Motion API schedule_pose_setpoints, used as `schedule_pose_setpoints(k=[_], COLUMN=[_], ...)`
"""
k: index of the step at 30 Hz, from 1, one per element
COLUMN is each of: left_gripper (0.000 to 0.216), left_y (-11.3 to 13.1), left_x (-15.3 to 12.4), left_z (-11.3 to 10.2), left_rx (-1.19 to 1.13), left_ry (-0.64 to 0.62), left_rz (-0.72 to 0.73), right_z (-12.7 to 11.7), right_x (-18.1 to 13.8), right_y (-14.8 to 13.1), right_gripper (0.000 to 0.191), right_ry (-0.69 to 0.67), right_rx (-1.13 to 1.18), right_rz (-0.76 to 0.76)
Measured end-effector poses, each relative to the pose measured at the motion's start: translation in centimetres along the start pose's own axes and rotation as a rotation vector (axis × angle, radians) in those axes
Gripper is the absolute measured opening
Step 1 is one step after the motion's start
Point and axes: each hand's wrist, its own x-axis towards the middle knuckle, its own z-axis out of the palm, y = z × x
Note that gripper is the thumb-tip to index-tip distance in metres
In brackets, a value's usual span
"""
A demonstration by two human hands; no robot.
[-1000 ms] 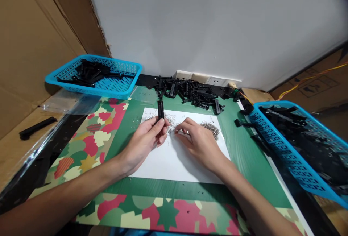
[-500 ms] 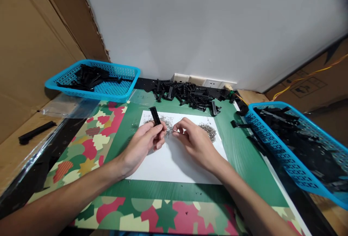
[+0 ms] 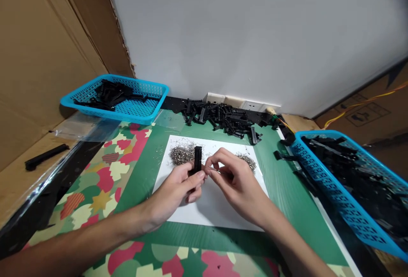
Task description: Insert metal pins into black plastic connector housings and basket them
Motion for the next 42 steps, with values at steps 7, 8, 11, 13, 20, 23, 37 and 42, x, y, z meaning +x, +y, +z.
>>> schedule_pose_setpoints(k=[7, 8, 11, 13, 20, 23, 37, 42], left_gripper=[0.027, 0.027, 0.027, 0.027, 0.03, 0.031, 0.034, 0.034], left_y=[0.4, 0.4, 0.4, 0.3, 0.1, 0.1, 0.4, 0.3], left_x=[-0.3, -0.3, -0.2, 0.0, 0.4, 0.4, -0.1, -0.2], left_z=[-0.2, -0.3, -0.4, -0.4, -0.4, -0.4, -0.1, -0.2], left_rx=[-0.194, -0.195, -0.163, -0.148, 0.021, 0.105, 0.091, 0.084], left_ry=[0.081, 0.079, 0.079, 0.079, 0.091, 0.089, 0.098, 0.069], left_rz=[-0.024, -0.029, -0.036, -0.034, 0.101, 0.13, 0.106, 0.066], right_z=[0.4, 0.5, 0.5, 0.6, 0.6, 0.6, 0.8, 0.9], right_x=[-0.1, -0.1, -0.3, -0.4, -0.8, -1.0, -1.5, -1.6], right_y=[0.0, 0.2, 0.6, 0.8, 0.9, 1.1, 0.1, -0.1], right_gripper=[0.022, 0.02, 0.016, 0.015, 0.017, 0.02, 0.014, 0.014], right_ry=[0.045, 0.072, 0.157, 0.189, 0.117, 0.107, 0.087, 0.112], right_rx=[-0.019, -0.027, -0.068, -0.135, -0.559, -0.647, -0.633, -0.539], right_rz=[-0.085, -0.114, -0.2, -0.257, -0.328, -0.331, -0.395, -0.374])
